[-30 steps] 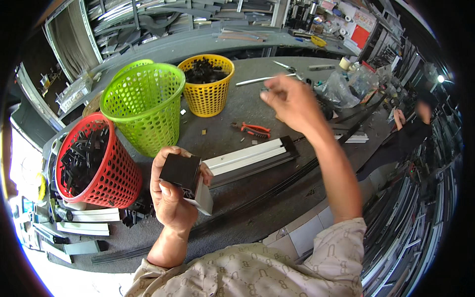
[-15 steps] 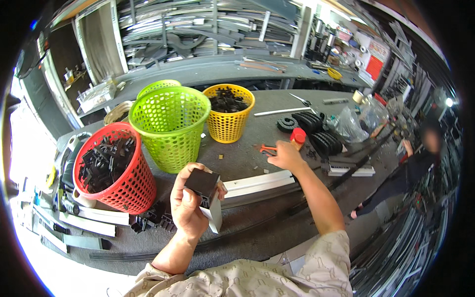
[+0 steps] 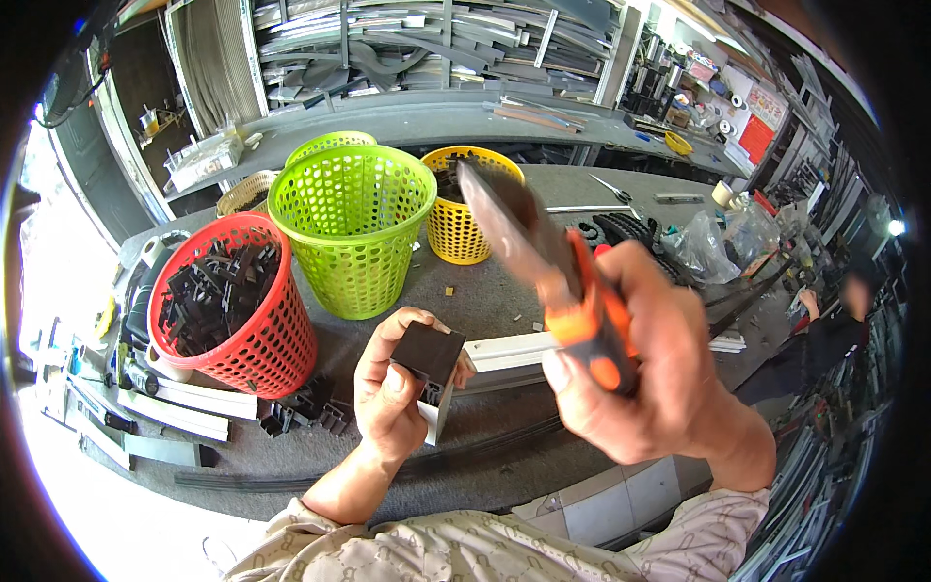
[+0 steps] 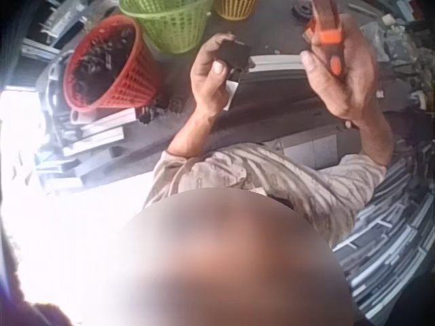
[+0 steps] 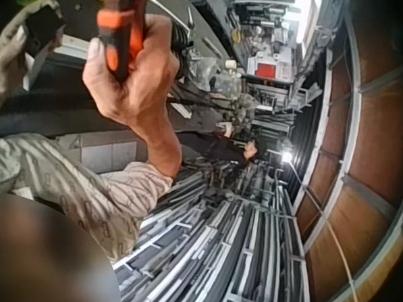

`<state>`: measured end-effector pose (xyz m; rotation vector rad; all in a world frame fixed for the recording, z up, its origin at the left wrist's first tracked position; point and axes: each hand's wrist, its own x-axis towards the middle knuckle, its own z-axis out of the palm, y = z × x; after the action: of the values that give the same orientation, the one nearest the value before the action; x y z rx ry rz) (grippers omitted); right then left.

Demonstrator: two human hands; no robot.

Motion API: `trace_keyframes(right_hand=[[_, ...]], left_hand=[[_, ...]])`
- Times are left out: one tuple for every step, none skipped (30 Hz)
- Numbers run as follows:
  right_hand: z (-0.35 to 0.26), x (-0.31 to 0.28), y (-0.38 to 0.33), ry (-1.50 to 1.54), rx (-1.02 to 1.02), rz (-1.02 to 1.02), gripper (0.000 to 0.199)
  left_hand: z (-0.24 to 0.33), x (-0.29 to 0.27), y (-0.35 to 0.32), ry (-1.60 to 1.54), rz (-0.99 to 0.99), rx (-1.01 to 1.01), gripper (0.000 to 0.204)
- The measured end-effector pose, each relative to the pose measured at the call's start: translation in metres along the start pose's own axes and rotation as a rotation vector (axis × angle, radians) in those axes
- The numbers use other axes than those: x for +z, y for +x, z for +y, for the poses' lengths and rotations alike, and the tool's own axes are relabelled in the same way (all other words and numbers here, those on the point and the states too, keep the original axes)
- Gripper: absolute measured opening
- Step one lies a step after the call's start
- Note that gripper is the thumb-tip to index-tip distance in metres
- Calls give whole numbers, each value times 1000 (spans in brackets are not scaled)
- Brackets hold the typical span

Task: The person assembles window frame components by inserting black plastic end caps onto white aluminum profiles. They use pliers to trim and adjust the caps, then fit them onto the profile ends. The person repeats this process for multiple profiles and stacks the finished pieces on the workbench.

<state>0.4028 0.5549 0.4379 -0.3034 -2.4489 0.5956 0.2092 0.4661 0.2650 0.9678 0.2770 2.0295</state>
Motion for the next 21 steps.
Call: trace_keyframes(right_hand=[[-2,-1,1,-62,-20,-54,32],[-5,0,0,-244,-2,-210,30],[-6,-3,0,-238,17,-256,32],[-7,-3,0,-225,20,-288,34],[-8,-6,0,-170,105,-241,33],[-12,-13,-1,-128,162,-159,33],[-9,-9,0,-2,100,14,29],[-13,-13,-1,142,194,110,24],[-11,-10,0,70,212,87,26],[-12,-9,0,18,164,126,29],[-12,-7,1,-142,136,-29,32],[-11,-4,2,-318,137,-237,35],[-12,-5,2,-404,147,-415,38],[-10,-4,4,-348,91,-341,36],[-10,-4,4,-265,106,-226,34],[-11,-4,4,-203,119,-114,32],[-9,-3,4,-15,107,77,27],[-9,-3,4,-29,73,115,30],[-7,0,3,-134,27,76,32],[-6,0,2,-286,29,-130,36],[-5,2,2,-347,104,-342,41]], left_hand=[[0,1,0,-22,-32,22,62],[-1,2,0,77,40,18,65],[-2,4,-1,154,100,46,68],[-3,5,-2,224,143,59,71],[-3,5,-2,202,134,48,72],[-3,5,-2,139,104,41,69],[-2,4,-4,68,59,9,66],[-1,2,-4,-14,6,-4,63],[-1,1,-5,4,3,11,62],[-1,-1,-5,8,4,-3,63],[-1,-2,-6,7,6,-15,63],[-1,-2,-7,-7,-1,-6,63],[-2,-3,-6,10,13,-3,63],[-3,-2,-7,11,17,19,63],[-4,-2,-6,15,7,24,63],[-4,-3,-6,0,-4,29,62],[-3,-3,-6,-16,-21,11,61],[-3,-4,-5,-38,-40,9,60],[-1,-4,-6,117,33,-47,77],[0,-4,-5,130,30,-42,81],[0,-3,-5,135,23,-10,85]])
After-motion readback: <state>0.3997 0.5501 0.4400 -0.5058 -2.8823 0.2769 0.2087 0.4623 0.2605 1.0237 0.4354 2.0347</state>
